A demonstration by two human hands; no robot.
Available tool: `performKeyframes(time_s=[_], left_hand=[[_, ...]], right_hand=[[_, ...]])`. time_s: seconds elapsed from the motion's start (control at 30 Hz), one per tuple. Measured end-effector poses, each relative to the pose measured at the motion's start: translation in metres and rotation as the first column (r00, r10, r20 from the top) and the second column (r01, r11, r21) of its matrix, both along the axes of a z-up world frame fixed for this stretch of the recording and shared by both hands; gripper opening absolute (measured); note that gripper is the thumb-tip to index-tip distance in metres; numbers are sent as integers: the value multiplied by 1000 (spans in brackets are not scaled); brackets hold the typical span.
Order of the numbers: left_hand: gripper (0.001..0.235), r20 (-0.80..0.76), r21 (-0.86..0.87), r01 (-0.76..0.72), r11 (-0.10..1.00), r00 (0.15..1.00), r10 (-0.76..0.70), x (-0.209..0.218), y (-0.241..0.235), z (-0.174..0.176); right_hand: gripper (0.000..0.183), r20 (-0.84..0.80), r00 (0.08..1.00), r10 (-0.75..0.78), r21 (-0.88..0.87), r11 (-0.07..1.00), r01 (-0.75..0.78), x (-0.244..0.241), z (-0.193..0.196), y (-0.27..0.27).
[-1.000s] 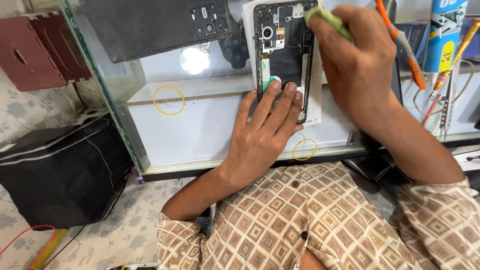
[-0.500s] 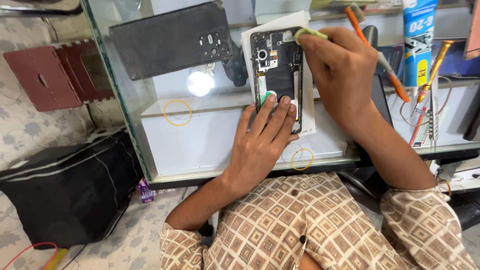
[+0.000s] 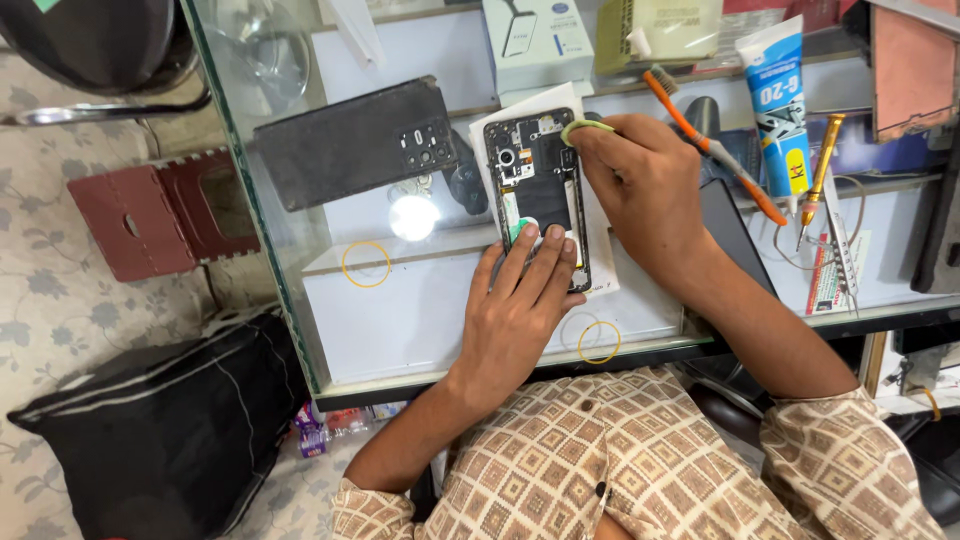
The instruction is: The person applies adhesive to the back cover of a smartphone, presses it into place, and then uses a hot air gun to heat the edges of the phone's internal frame. They wipe the internal components with a cloth and continue heating different areas of the phone chassis.
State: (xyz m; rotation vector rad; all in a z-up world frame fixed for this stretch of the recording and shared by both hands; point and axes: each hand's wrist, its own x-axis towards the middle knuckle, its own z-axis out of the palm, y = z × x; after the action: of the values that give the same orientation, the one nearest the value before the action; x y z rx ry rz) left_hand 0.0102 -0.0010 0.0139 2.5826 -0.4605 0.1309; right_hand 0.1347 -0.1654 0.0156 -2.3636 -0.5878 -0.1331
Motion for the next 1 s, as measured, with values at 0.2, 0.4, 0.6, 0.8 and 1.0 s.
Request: performKeyframes(time_s=[0.2, 0.4, 0.6, 0.8, 1.0], left_hand=[[50, -16, -7, -1, 1000, 1000, 1, 0, -1, -1], [49, -10, -10, 1, 1000, 1000, -1, 0, 0, 2], [49, 3, -36, 3, 999, 1000, -3, 1, 0, 4], [51, 21, -20, 15, 1000, 1000, -14, 1, 0, 4], [50, 15, -31, -11, 999, 1000, 12, 1, -3, 2]], right_hand=[[15, -10, 1000, 14, -38, 999, -14, -19, 11, -2], [14, 6, 1000, 3, 14, 1000, -3, -2, 9, 7], [14, -20, 999, -27, 4, 1000, 27, -8, 2, 2], [16, 4, 1000, -18, 13, 1000, 18, -20, 6, 3], [15, 2, 1000, -21, 33, 999, 21, 5, -6, 5]])
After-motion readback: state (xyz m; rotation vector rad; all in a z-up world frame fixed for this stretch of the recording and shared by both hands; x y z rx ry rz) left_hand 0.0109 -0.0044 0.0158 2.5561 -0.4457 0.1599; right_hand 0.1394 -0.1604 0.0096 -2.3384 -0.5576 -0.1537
